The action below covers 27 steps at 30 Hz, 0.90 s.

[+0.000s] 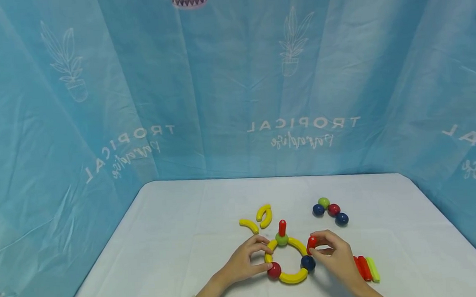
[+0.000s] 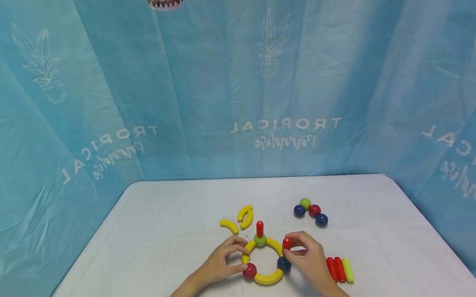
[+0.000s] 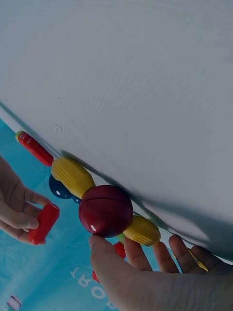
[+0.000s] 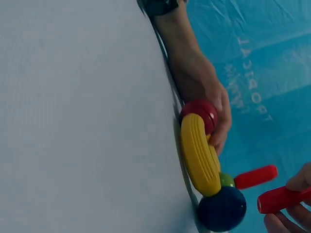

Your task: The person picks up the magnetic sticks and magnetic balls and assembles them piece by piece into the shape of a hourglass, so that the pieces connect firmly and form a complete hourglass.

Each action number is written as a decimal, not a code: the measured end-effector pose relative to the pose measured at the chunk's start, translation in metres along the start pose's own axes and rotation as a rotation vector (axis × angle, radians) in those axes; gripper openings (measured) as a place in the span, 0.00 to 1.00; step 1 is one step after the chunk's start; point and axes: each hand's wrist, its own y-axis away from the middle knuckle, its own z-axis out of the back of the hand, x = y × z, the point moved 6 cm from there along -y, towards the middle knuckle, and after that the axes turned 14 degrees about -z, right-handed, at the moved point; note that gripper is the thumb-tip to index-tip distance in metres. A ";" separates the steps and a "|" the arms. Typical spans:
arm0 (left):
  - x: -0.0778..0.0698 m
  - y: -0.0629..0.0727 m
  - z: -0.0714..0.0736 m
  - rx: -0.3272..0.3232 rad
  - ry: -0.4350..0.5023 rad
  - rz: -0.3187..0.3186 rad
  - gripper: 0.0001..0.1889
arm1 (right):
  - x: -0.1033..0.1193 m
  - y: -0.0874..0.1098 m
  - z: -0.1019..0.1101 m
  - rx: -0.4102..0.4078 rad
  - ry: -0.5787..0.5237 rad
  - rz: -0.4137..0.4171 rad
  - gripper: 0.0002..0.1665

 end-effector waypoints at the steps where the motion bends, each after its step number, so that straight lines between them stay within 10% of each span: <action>1: 0.000 0.000 0.000 0.001 0.000 0.000 0.15 | 0.000 0.002 -0.002 0.002 -0.003 0.006 0.18; 17: -0.003 -0.001 0.001 -0.005 0.022 0.005 0.19 | -0.022 0.010 -0.021 0.062 0.124 -0.135 0.20; 27: 0.002 -0.002 0.006 -0.151 0.164 0.090 0.35 | -0.023 -0.012 -0.030 0.220 0.116 0.048 0.19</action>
